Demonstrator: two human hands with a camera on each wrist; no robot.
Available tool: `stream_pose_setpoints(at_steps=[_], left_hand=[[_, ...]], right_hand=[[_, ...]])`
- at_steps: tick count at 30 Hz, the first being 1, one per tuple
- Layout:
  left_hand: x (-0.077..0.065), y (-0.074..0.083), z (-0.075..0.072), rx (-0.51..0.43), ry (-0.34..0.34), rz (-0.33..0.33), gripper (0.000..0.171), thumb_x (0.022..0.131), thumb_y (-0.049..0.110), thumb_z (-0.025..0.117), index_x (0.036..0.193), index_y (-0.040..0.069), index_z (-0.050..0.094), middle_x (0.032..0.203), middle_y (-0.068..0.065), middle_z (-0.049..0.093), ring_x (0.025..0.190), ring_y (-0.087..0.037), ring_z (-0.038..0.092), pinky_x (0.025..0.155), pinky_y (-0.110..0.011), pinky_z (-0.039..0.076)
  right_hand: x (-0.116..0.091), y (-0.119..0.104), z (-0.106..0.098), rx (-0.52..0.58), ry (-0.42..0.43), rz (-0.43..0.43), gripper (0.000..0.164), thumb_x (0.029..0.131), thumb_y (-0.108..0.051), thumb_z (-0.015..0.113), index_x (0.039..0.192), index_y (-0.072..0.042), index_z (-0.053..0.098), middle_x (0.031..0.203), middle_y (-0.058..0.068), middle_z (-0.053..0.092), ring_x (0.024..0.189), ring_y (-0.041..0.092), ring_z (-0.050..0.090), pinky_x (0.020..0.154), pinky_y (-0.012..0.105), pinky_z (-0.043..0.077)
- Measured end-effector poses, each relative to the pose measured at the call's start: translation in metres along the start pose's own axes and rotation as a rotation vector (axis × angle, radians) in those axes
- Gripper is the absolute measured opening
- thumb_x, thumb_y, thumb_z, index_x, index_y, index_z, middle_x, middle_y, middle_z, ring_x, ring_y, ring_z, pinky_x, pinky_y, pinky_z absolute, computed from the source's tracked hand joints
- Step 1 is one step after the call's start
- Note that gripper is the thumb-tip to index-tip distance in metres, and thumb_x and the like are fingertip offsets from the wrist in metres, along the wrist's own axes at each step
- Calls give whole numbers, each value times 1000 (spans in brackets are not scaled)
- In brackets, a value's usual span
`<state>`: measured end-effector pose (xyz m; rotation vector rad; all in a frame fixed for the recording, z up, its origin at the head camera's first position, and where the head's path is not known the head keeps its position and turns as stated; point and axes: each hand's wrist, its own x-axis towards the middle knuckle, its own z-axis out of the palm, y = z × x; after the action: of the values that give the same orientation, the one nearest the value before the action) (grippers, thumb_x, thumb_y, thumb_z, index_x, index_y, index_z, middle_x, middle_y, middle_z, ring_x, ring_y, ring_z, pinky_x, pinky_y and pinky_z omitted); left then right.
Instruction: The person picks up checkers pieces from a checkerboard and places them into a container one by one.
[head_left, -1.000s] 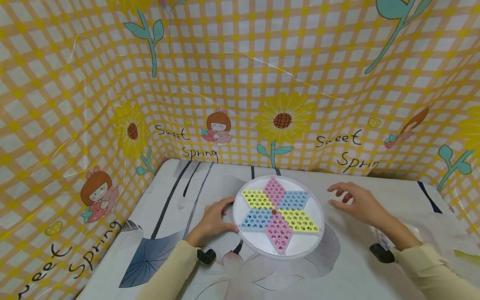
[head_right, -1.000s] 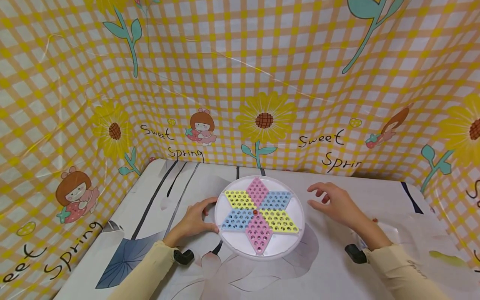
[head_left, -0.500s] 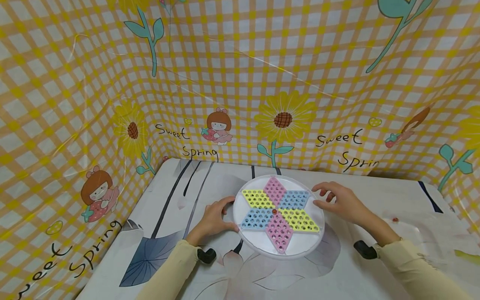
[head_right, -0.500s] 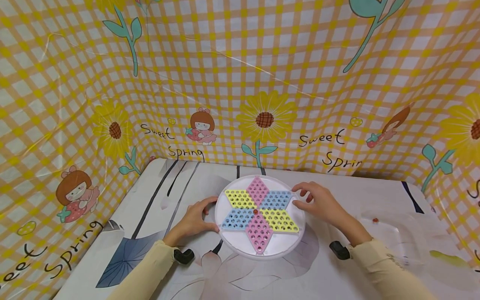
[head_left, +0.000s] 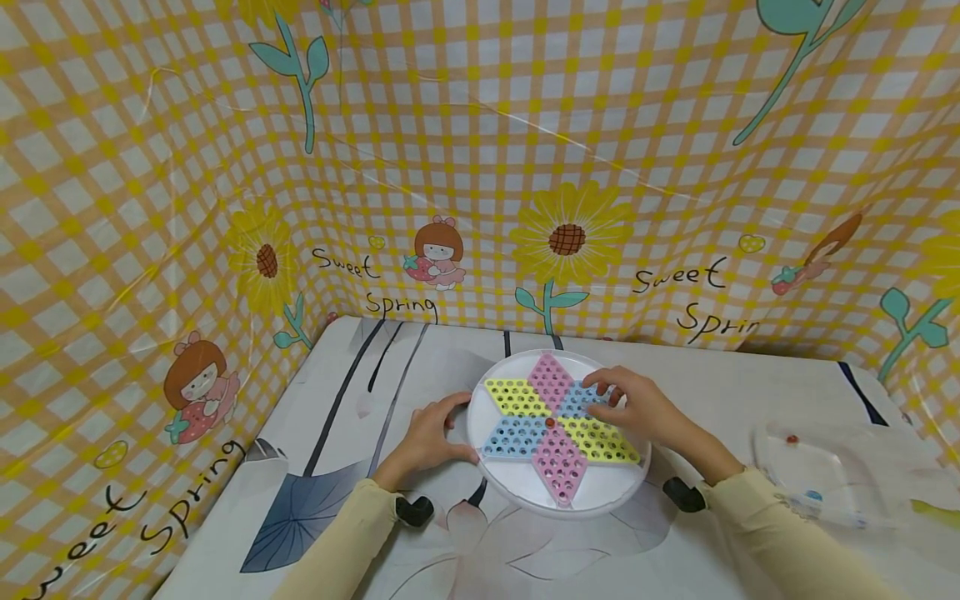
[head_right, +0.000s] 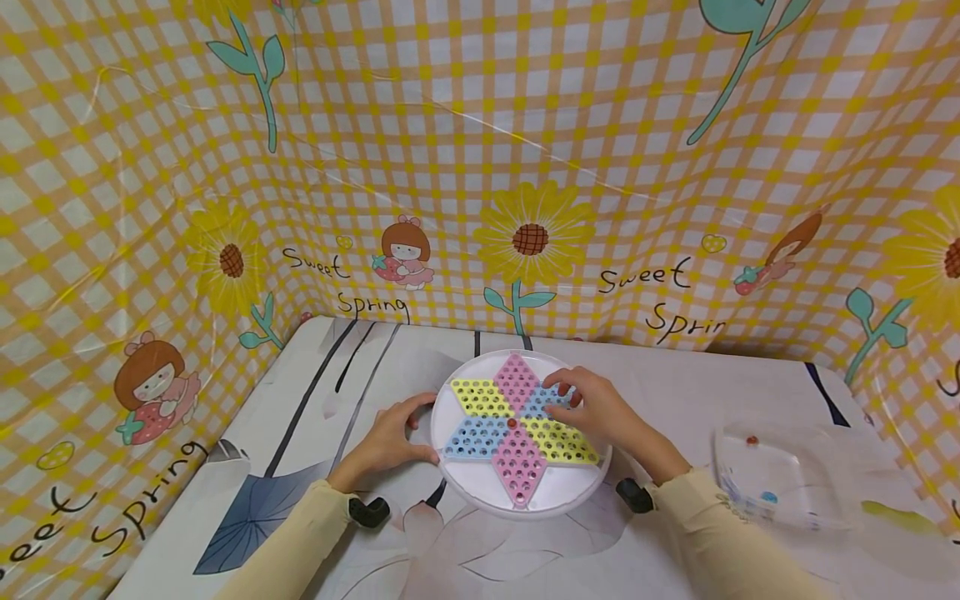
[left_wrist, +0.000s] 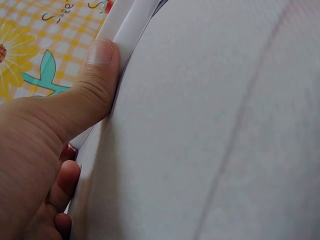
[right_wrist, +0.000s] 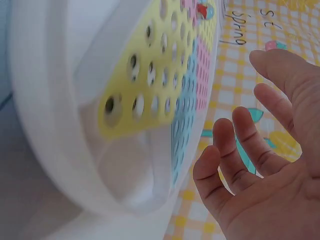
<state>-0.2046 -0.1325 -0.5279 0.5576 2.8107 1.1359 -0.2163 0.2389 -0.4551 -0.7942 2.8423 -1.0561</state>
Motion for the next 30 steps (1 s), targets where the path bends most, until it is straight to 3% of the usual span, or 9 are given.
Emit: stream_pose_setpoints(at_steps=[16,30], left_hand=[[-1,1,0,-2,-4,-13,95,66,37,98,148,21,53,90,2,49,83,-15,42,87,-43,25],[-1,2,-1,-6,-5,-13,95,66,37,98,148,21,53,89,2,49,83,-15,43,86,-42,25]], right_hand=[[19,-19,33,57,-72,-80,33,90,-11,79,121,-4,68,102,12,63,81,19,57,69,28,51],[21,-17,43,75,-155,21,31,91,-21,80,119,-11,69,105,6,62,86,20,54,72,30,47]])
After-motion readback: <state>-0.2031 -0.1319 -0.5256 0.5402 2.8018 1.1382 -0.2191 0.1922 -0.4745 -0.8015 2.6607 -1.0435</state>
